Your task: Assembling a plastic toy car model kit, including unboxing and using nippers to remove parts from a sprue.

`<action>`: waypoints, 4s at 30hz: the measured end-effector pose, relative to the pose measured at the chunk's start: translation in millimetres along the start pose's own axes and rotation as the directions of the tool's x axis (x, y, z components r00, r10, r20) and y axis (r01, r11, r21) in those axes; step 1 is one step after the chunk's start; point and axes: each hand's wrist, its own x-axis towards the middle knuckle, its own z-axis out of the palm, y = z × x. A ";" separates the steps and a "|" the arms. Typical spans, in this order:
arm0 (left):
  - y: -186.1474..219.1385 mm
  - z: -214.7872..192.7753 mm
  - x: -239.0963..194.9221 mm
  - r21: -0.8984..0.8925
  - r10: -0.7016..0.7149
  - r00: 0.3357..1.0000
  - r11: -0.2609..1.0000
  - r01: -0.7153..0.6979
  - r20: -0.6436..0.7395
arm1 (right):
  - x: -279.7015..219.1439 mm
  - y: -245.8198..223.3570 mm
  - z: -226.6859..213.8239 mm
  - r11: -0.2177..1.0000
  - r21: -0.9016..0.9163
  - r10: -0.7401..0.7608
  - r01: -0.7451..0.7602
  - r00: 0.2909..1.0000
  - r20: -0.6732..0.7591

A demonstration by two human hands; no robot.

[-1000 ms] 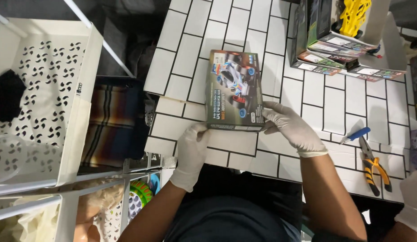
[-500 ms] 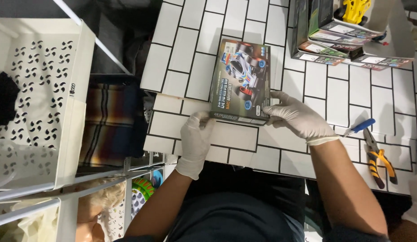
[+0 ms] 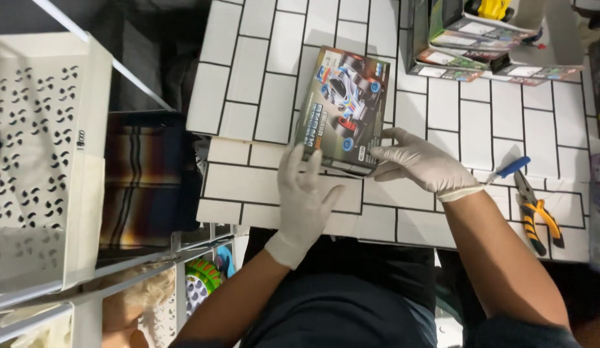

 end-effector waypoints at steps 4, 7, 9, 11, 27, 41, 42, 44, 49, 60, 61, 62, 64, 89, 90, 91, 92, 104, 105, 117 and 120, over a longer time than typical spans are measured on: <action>8.3 24.9 15.1 0.174 0.068 0.997 0.982 -0.074 0.035 | 2.0 1.0 -0.2 1.000 -0.020 0.014 -0.014 1.000 0.007; 14.3 28.2 23.1 0.236 0.012 0.996 0.971 -0.034 0.093 | -2.8 -6.6 4.4 0.999 -0.019 0.034 -0.034 0.999 0.011; 14.3 32.6 21.6 0.245 -0.044 0.994 0.969 0.017 0.105 | -5.3 -11.6 5.3 0.999 -0.038 0.039 -0.038 0.999 0.024; 14.1 34.9 20.9 0.233 -0.046 0.995 0.972 0.024 0.089 | -11.2 -20.6 10.3 0.998 -0.050 0.046 -0.045 0.999 0.019; 11.6 34.3 21.2 0.204 -0.030 0.994 0.979 0.008 0.107 | -19.0 -23.9 15.0 0.981 -0.191 0.043 -0.040 0.999 0.013; -32.5 -3.8 17.1 0.067 0.036 0.976 0.996 -0.052 0.215 | 7.1 38.6 31.3 0.856 -0.496 -0.314 0.147 0.909 -0.273; -33.9 -1.8 17.2 0.081 0.033 0.975 0.995 -0.052 0.220 | 14.6 49.8 27.4 0.839 -0.526 -0.335 0.140 0.895 -0.296; -39.4 -1.8 18.7 0.075 0.016 0.977 0.997 -0.033 0.214 | 15.0 54.6 29.0 0.822 -0.548 -0.371 0.158 0.877 -0.304; -46.0 -10.5 40.8 -0.016 -0.023 0.962 0.999 0.028 0.271 | 10.5 62.4 40.4 0.413 -0.904 -0.670 0.109 0.708 -0.221; -84.2 -6.7 61.0 -0.031 -0.201 0.903 0.973 0.229 0.379 | 39.9 31.9 49.6 0.521 -0.796 -0.641 0.307 0.757 -0.127; -88.6 -11.1 74.8 -0.029 -0.201 0.905 0.973 0.228 0.375 | 51.0 12.3 57.6 0.517 -0.797 -0.645 0.311 0.754 -0.124; -93.0 -15.5 88.6 -0.003 -0.236 0.915 0.968 0.251 0.326 | 62.1 -7.4 65.7 0.604 -0.736 -0.574 0.307 0.808 -0.134; -119.7 -12.4 111.6 0.025 -0.269 0.925 0.962 0.272 0.267 | 91.5 -35.9 77.3 0.680 -0.669 -0.506 0.301 0.853 -0.131; -161.4 59.1 225.9 0.212 -0.216 0.962 0.945 0.249 -0.167 | 155.6 -79.3 16.1 0.325 -0.833 -0.932 0.449 0.299 -0.203; -145.2 75.6 235.4 0.035 -0.160 0.976 0.985 0.167 -0.150 | 141.4 -80.9 -9.9 0.334 -0.862 -0.942 0.380 0.102 -0.320; -105.9 78.2 245.2 0.031 -0.160 0.975 0.986 0.167 -0.153 | 126.8 -83.0 -41.6 0.331 -0.865 -0.943 0.378 0.101 -0.317; -66.2 80.8 254.9 -0.139 -0.149 0.989 0.979 0.146 -0.007 | 111.9 -85.3 -73.6 0.365 -0.889 -0.879 0.278 -0.213 -0.427; 65.0 189.5 313.3 -0.099 -0.424 0.822 0.865 0.492 0.380 | 133.3 -30.3 -255.0 0.701 -0.713 -0.713 0.033 0.004 -0.701; 65.7 188.0 314.4 -0.096 -0.402 0.851 0.885 0.456 0.337 | 130.7 -36.1 -251.1 0.689 -0.723 -0.722 0.059 -0.032 -0.691; 72.7 -37.9 205.4 -0.553 -0.305 0.921 0.736 0.390 0.244 | -2.6 1.8 -26.8 0.644 -0.588 -0.744 0.488 0.223 -0.630; 53.4 -64.2 135.8 -0.439 -0.397 0.884 0.767 0.467 0.246 | -24.0 40.5 43.1 0.534 -0.757 -0.845 0.377 0.253 -0.471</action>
